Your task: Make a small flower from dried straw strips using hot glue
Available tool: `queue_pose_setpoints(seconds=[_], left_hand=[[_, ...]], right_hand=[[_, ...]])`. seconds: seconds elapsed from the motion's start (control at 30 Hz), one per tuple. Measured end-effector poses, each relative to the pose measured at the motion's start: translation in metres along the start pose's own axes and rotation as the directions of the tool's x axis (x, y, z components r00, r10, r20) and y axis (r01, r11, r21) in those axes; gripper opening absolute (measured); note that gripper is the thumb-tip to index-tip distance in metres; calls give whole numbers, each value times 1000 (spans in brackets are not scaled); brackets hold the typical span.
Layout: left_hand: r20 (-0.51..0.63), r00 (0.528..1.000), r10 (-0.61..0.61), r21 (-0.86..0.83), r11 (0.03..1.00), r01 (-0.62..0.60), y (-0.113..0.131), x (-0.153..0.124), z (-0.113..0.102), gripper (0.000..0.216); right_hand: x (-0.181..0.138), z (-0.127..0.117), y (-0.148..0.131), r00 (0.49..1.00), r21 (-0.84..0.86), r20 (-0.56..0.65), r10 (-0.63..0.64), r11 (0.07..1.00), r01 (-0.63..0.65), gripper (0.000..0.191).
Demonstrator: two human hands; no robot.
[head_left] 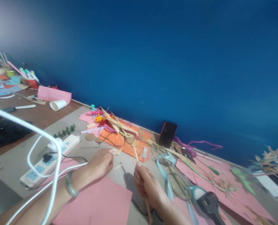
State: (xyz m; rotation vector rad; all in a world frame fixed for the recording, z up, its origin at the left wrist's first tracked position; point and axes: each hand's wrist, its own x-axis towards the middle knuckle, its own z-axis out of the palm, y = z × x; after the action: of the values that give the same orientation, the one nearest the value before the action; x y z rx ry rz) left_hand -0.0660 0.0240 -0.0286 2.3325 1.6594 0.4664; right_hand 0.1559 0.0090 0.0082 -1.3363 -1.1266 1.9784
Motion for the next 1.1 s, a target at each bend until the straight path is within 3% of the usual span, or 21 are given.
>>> queue_pose_setpoints(seconds=[0.1, 0.2, 0.3, 0.43, 0.77, 0.97, 1.1], left_hand=[[-29, 999, 24, -37, 999, -25, 2, 1, -2, 21], [-30, 999, -40, -312, 950, 29, 12, 0, -11, 17], [194, 978, -80, -658, 729, 191, 26, -3, -14, 20], [356, 935, -11, -830, 456, 321, 40, -8, -6, 31], [458, 889, 20, -872, 203, 445, 47, -9, -8, 33], [646, 762, 39, -761, -38, 647, 49, -4, -12, 48], [711, 701, 61, -694, -101, 713, 51, -1, -19, 43]], right_hand=[[2, 0, 3, 1000, 1, -22, -13, 1000, 13, 50], [4, 1, 7, 995, -48, -63, -75, 996, 72, 46], [5, 3, 9, 986, -143, -62, -152, 979, 142, 38], [6, 5, 13, 981, -220, -29, -194, 958, 183, 32], [5, 6, 8, 972, -89, -105, -211, 975, 202, 35], [5, 4, 6, 970, 21, -85, -228, 973, 230, 37], [5, 3, 6, 973, 25, -68, -222, 974, 224, 37]])
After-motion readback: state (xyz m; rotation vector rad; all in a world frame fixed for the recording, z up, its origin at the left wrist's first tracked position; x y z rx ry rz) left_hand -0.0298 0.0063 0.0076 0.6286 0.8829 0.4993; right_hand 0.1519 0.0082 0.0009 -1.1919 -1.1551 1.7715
